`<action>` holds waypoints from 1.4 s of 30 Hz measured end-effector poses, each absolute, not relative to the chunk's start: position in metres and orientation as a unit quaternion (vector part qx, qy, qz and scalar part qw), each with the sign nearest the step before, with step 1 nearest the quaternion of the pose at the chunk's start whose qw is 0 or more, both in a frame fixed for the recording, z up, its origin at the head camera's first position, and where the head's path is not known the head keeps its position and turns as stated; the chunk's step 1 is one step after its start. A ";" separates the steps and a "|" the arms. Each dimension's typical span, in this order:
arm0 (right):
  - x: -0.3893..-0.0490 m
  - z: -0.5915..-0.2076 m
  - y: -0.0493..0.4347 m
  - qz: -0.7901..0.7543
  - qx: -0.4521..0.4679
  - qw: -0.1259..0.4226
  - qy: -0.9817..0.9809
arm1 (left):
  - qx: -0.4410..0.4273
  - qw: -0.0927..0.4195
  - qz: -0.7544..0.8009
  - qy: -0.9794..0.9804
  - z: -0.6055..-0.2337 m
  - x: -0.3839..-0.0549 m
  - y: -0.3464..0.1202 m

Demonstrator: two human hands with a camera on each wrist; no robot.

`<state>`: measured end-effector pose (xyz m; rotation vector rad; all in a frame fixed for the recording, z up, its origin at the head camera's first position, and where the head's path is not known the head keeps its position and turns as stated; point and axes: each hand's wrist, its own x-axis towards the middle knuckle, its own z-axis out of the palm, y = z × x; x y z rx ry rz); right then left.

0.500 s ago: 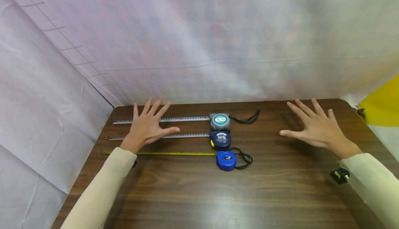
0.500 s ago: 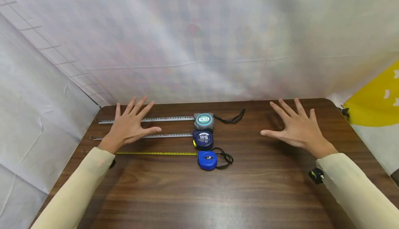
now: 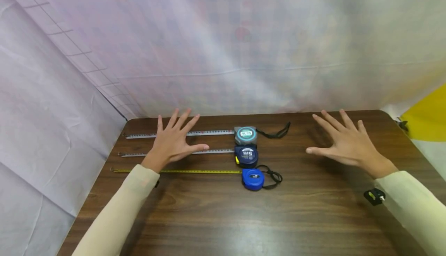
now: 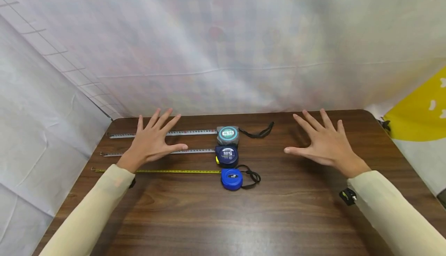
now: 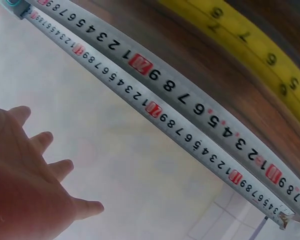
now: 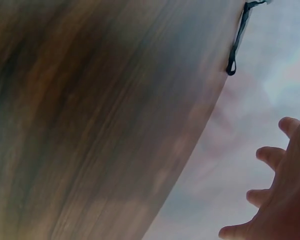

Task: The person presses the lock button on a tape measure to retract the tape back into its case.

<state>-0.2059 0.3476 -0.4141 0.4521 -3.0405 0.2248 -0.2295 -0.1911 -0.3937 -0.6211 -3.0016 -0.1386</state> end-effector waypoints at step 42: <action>-0.163 -0.416 0.259 0.178 0.282 0.064 -0.940 | -0.227 0.065 -0.097 -0.967 -0.402 -0.173 -0.177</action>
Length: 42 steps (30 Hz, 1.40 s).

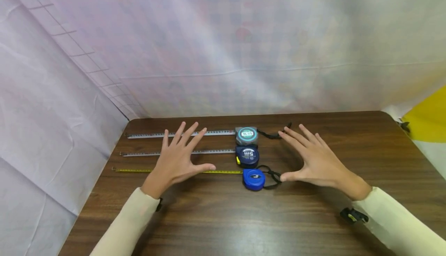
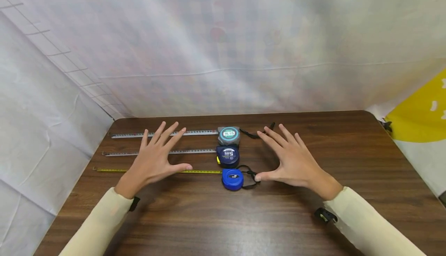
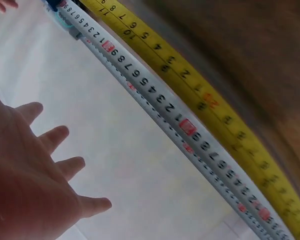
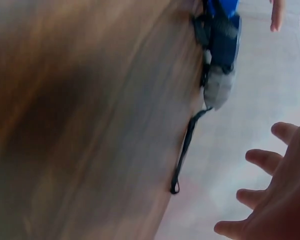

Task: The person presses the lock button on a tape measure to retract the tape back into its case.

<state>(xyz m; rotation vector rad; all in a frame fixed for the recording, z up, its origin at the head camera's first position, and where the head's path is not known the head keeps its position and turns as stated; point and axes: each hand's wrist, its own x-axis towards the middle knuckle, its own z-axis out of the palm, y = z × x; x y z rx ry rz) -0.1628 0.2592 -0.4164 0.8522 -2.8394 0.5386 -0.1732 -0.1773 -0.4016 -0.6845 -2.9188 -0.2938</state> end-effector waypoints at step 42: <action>-0.153 -0.444 0.200 0.360 0.277 -0.025 -0.890 | -0.097 0.023 -0.173 -0.980 -0.422 -0.154 -0.359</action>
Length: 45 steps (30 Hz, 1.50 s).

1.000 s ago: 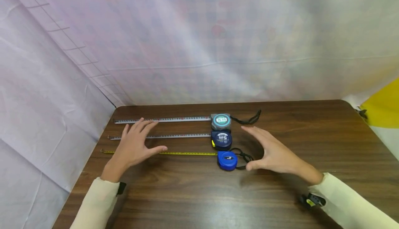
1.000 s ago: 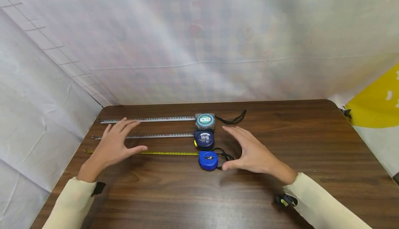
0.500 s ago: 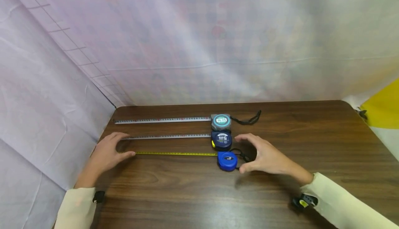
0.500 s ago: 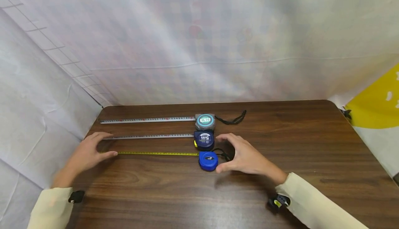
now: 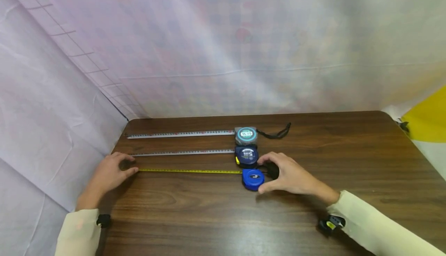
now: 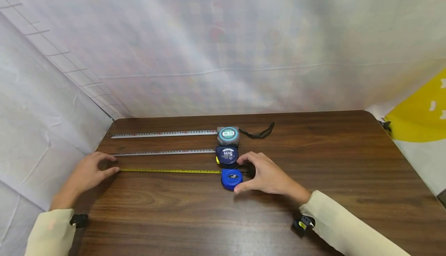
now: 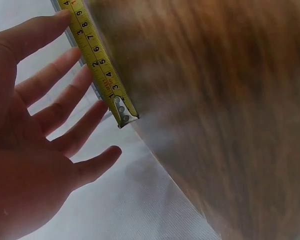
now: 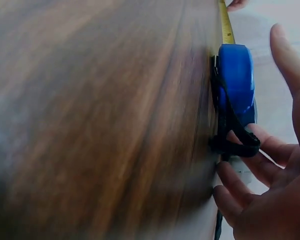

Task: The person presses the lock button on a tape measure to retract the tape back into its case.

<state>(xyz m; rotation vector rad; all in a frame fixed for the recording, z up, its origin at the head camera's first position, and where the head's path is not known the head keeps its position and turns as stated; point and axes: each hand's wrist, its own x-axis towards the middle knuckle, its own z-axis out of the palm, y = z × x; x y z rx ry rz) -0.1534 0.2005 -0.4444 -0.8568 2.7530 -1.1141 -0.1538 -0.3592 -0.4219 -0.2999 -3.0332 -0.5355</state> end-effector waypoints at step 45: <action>-0.156 -0.439 0.228 -0.311 -0.297 0.006 0.903 | -0.172 0.050 -0.147 -0.973 -0.426 -0.152 -0.342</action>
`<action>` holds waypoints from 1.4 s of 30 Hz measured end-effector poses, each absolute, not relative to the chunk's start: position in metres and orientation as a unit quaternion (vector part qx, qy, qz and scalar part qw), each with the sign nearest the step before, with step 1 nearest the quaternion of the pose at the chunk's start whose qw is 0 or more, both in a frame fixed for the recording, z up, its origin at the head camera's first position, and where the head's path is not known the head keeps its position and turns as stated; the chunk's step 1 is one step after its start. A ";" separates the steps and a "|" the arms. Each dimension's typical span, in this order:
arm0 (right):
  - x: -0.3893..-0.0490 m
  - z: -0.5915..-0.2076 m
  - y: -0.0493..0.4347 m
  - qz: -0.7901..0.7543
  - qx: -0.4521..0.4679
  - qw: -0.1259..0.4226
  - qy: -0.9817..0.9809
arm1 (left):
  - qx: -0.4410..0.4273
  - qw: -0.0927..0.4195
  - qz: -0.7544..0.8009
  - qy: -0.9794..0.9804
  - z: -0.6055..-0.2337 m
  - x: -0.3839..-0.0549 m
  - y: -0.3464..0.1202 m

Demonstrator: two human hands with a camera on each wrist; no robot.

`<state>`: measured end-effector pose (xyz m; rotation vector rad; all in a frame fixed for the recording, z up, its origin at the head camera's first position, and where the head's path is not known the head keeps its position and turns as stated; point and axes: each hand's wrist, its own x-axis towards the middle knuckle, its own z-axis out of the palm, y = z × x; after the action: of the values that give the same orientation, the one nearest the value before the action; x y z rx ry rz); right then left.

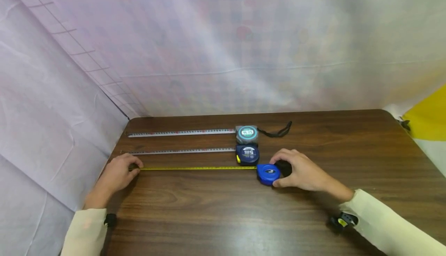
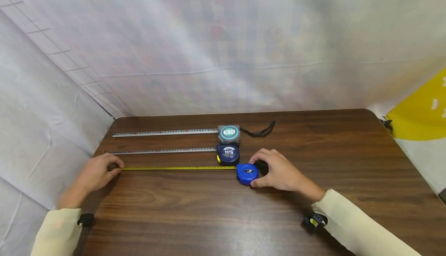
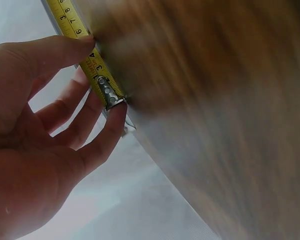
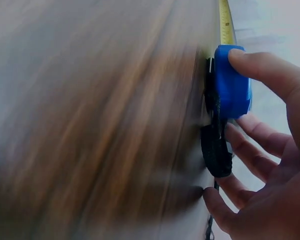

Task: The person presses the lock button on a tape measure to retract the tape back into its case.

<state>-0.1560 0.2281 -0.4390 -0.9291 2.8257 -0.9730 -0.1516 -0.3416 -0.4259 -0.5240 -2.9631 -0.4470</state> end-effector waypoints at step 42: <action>-0.148 -0.431 0.334 -0.271 -0.248 0.059 0.928 | -0.272 0.008 -0.148 -0.951 -0.424 -0.167 -0.249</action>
<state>-0.1480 0.3340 -0.4314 -0.7499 2.8121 -0.8205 -0.1665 -0.2486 -0.4243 -0.8499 -2.9729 -0.4626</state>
